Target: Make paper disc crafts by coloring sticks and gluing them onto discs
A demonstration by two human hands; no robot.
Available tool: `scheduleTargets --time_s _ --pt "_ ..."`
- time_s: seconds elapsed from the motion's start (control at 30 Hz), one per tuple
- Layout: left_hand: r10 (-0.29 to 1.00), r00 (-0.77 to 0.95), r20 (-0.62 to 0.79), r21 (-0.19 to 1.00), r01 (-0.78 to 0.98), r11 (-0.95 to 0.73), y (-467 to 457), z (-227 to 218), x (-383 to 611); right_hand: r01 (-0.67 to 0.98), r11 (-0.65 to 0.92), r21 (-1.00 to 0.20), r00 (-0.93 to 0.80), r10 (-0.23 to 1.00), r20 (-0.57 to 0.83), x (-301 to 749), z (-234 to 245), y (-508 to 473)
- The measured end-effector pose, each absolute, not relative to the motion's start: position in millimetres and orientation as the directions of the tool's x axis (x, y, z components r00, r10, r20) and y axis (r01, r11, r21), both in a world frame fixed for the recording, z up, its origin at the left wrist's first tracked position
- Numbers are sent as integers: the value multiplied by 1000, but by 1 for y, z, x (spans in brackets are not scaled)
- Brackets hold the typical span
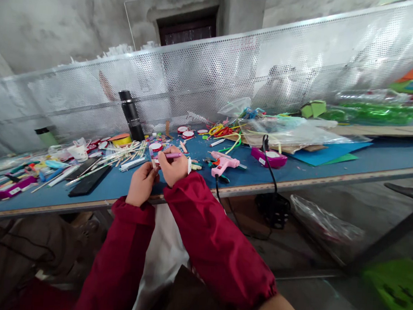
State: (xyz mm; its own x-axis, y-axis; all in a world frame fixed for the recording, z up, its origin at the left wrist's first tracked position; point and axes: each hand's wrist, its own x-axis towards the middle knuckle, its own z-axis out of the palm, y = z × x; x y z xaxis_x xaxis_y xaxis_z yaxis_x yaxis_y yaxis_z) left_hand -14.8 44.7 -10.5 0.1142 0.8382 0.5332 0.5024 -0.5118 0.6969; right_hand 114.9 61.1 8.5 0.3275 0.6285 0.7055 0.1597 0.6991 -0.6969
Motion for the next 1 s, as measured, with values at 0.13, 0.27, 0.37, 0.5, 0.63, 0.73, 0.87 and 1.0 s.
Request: scheduleTargets --time_s 0.13,0.27,0.37,0.5,0.63,0.73,0.87,1.0 --pt "836 111 538 693 506 -513 47 -12 -15 183 679 -711 352 630 692 116 8 62" --pt "836 113 536 695 503 -513 48 -12 -15 188 675 -714 362 628 689 116 8 62" --pt "840 113 530 703 495 -510 46 -11 -15 183 688 -702 350 622 701 115 8 62" --pt "842 114 527 703 498 -508 44 -10 -14 166 696 -699 332 628 704 115 8 62" --pt "843 116 525 701 503 -506 44 -10 -15 183 679 -711 331 638 695 116 8 62" --pt "847 117 519 703 506 -500 44 -10 -15 198 670 -716 350 634 690 116 9 62" --pt "841 117 527 695 509 -507 44 -10 -15 212 664 -717 370 625 688 116 9 62" --pt "842 117 526 702 498 -508 44 -10 -15 202 678 -707 361 619 697 115 9 62"
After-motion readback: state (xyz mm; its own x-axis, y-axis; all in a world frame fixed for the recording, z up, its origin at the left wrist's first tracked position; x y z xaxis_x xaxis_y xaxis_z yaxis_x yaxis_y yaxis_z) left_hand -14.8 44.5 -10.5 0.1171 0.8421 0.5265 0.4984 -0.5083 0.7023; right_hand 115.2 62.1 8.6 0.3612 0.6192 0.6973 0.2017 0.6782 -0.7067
